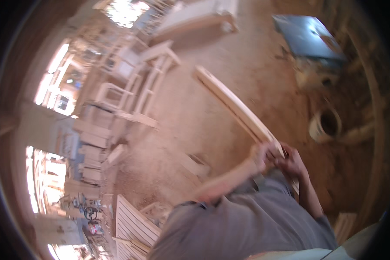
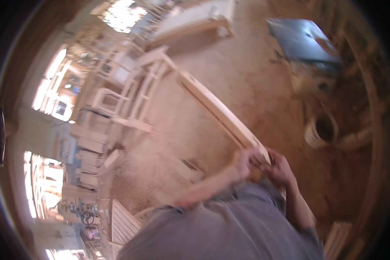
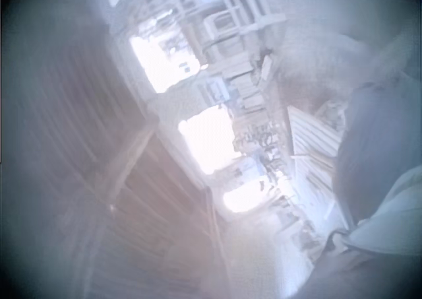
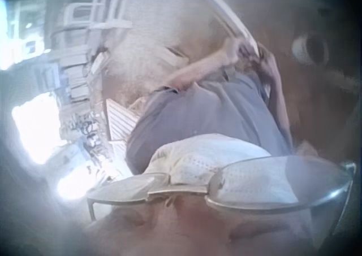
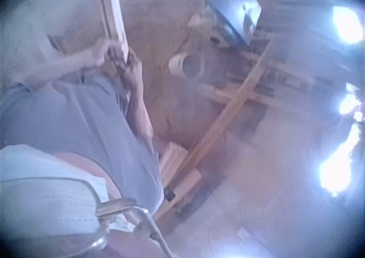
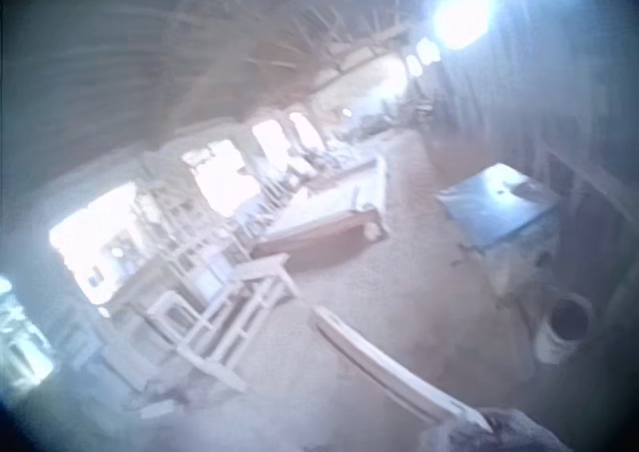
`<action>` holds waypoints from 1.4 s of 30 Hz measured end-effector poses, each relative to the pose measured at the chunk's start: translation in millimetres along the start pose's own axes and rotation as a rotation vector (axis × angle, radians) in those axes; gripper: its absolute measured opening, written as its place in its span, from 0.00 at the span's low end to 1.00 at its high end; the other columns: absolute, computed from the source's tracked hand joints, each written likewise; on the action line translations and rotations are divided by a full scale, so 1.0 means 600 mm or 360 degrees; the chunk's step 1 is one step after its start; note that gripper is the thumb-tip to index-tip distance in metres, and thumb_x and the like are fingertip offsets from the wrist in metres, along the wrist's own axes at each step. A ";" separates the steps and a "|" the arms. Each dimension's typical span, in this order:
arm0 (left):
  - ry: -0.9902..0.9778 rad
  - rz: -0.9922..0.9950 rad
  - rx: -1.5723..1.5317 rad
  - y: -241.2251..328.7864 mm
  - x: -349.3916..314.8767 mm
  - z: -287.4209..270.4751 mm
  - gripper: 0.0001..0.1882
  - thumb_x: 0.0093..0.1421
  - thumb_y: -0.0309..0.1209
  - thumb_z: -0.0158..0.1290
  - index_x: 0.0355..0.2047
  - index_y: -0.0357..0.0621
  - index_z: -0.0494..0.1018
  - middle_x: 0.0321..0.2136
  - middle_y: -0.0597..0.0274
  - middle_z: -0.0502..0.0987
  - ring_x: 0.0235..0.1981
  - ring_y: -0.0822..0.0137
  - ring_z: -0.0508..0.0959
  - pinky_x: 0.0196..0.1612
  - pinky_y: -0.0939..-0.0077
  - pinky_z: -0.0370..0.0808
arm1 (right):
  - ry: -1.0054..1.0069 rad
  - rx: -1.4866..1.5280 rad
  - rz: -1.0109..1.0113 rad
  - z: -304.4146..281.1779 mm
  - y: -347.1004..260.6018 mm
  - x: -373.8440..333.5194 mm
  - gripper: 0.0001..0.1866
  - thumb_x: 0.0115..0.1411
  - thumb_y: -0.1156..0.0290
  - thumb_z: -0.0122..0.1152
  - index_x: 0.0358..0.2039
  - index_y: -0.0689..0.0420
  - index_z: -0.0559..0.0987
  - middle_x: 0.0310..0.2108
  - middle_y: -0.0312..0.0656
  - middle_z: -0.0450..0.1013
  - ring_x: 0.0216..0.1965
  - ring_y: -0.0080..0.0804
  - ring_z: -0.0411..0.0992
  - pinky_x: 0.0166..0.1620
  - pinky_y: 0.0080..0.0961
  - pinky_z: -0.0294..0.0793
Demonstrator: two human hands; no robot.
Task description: The person sands long curved and short straight wood pieces by holding them against a stationary sanding machine, then carries them to a table and sorts them into piles.
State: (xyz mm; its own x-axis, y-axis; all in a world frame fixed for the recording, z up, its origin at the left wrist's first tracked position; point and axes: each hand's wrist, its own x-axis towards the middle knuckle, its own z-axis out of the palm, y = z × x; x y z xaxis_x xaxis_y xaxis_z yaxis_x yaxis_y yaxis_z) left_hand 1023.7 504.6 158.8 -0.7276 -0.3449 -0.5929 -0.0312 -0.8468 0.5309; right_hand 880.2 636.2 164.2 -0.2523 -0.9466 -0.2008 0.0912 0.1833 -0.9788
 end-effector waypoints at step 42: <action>-0.0464 0.0826 0.2129 0.766 1.023 0.168 0.22 0.63 0.29 0.56 0.56 0.32 0.70 0.49 0.48 0.78 0.52 0.56 0.77 0.57 0.65 0.72 | 0.1691 -0.0543 0.1078 -0.489 0.023 0.694 0.32 0.42 0.64 0.76 0.46 0.61 0.72 0.39 0.51 0.76 0.42 0.48 0.76 0.47 0.38 0.75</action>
State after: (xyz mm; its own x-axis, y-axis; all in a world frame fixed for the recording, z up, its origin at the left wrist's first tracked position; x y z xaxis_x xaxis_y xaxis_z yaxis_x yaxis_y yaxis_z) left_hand 493.3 -55.4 99.8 -0.9601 -0.2573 -0.1097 -0.2091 0.3999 0.8924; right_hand 493.5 322.3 55.1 -0.9007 0.0019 -0.4345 0.2915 0.7442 -0.6009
